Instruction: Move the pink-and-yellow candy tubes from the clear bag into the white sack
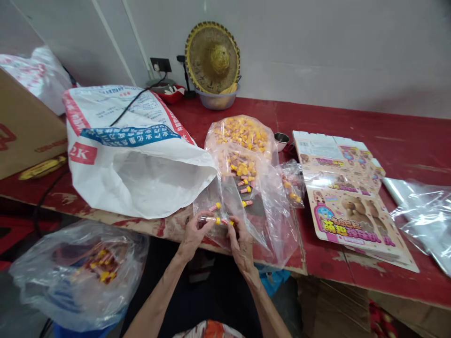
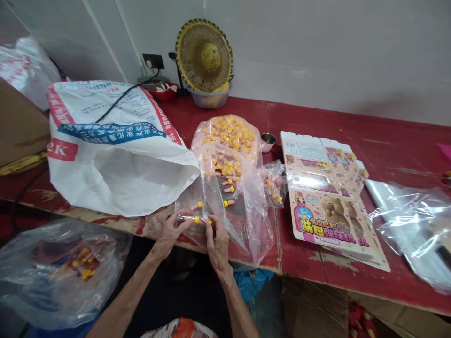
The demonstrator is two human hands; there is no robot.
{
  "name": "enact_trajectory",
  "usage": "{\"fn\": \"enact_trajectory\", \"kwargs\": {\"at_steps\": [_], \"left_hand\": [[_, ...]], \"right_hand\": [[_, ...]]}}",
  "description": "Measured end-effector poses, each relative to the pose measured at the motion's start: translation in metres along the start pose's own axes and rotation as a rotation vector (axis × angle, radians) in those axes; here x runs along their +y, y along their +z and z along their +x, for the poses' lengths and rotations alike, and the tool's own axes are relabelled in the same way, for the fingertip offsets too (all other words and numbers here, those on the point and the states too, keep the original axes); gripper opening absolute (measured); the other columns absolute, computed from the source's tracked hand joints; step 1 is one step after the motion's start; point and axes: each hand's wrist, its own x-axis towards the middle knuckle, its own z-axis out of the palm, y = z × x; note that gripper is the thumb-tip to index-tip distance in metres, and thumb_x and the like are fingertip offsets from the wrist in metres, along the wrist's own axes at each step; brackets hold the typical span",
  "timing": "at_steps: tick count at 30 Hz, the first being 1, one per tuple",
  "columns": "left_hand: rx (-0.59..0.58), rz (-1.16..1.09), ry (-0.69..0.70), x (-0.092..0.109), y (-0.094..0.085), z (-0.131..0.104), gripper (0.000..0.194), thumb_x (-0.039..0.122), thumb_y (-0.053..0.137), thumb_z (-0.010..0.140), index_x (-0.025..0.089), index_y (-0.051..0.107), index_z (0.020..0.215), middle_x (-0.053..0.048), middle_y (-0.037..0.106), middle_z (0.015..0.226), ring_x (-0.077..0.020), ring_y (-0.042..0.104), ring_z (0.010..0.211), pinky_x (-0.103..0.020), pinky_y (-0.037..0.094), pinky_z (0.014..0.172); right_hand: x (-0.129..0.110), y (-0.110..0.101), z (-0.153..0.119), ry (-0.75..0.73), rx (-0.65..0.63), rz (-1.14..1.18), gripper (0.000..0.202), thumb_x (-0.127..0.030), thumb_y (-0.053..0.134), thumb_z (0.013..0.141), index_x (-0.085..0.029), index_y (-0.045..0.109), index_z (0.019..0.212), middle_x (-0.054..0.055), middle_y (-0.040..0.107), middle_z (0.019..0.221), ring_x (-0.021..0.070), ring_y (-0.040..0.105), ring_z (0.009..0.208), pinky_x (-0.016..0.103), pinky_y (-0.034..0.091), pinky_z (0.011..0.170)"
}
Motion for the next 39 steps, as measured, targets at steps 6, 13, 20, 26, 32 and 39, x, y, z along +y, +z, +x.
{"fn": "enact_trajectory", "kwargs": {"at_steps": [6,13,20,26,32,39], "left_hand": [[-0.153,-0.314,-0.197,0.007,-0.009,-0.009,0.056,0.052,0.095,0.068,0.015,0.068,0.101,-0.001,0.068,0.075,-0.0085,0.053,0.059,-0.019,0.041,0.055],[-0.161,-0.476,-0.250,0.007,-0.011,-0.014,0.058,0.047,0.102,0.062,0.014,0.071,0.098,0.001,0.065,0.075,-0.0059,0.051,0.057,-0.019,0.044,0.055],[-0.013,-0.362,-0.120,0.009,-0.011,-0.013,0.053,0.051,0.096,0.068,0.016,0.071,0.099,0.001,0.065,0.078,-0.0069,0.050,0.061,-0.019,0.044,0.059],[0.165,0.299,0.279,0.015,-0.020,-0.006,0.034,0.049,0.078,0.084,0.019,0.072,0.098,-0.005,0.072,0.092,-0.0168,0.066,0.081,-0.026,0.054,0.073],[0.071,0.564,0.421,-0.003,-0.024,-0.004,0.027,0.047,0.063,0.094,0.022,0.070,0.099,-0.004,0.074,0.092,-0.0192,0.070,0.079,-0.031,0.060,0.074],[0.070,0.464,0.273,0.000,-0.010,-0.009,0.016,0.035,0.066,0.088,0.021,0.068,0.096,-0.003,0.072,0.090,-0.0169,0.069,0.080,-0.029,0.059,0.075]], "right_hand": [[-0.014,0.004,-0.002,0.120,-0.072,0.332,0.040,-0.061,0.058,0.101,-0.022,0.060,0.110,-0.006,0.058,0.067,0.0156,0.057,0.059,0.027,0.048,0.063],[-0.019,0.008,-0.001,0.062,-0.034,0.275,0.033,-0.054,0.054,0.105,-0.022,0.062,0.108,-0.005,0.058,0.067,0.0143,0.055,0.057,0.026,0.048,0.060],[-0.004,0.009,0.000,-0.183,-0.115,-0.031,0.028,-0.041,0.048,0.107,-0.022,0.069,0.107,0.006,0.073,0.100,0.0205,0.070,0.090,0.030,0.056,0.085],[0.003,0.007,0.000,-0.069,-0.011,-0.037,0.030,-0.043,0.050,0.108,-0.021,0.069,0.113,0.004,0.073,0.095,0.0192,0.068,0.081,0.030,0.055,0.080],[0.003,0.010,0.000,-0.173,0.012,-0.068,0.031,-0.043,0.049,0.108,-0.021,0.071,0.109,0.005,0.074,0.097,0.0196,0.069,0.084,0.030,0.057,0.082],[0.013,0.007,0.000,-0.177,-0.006,-0.125,0.041,-0.054,0.050,0.107,-0.020,0.074,0.108,0.008,0.075,0.096,0.0231,0.071,0.085,0.034,0.059,0.080]]}}
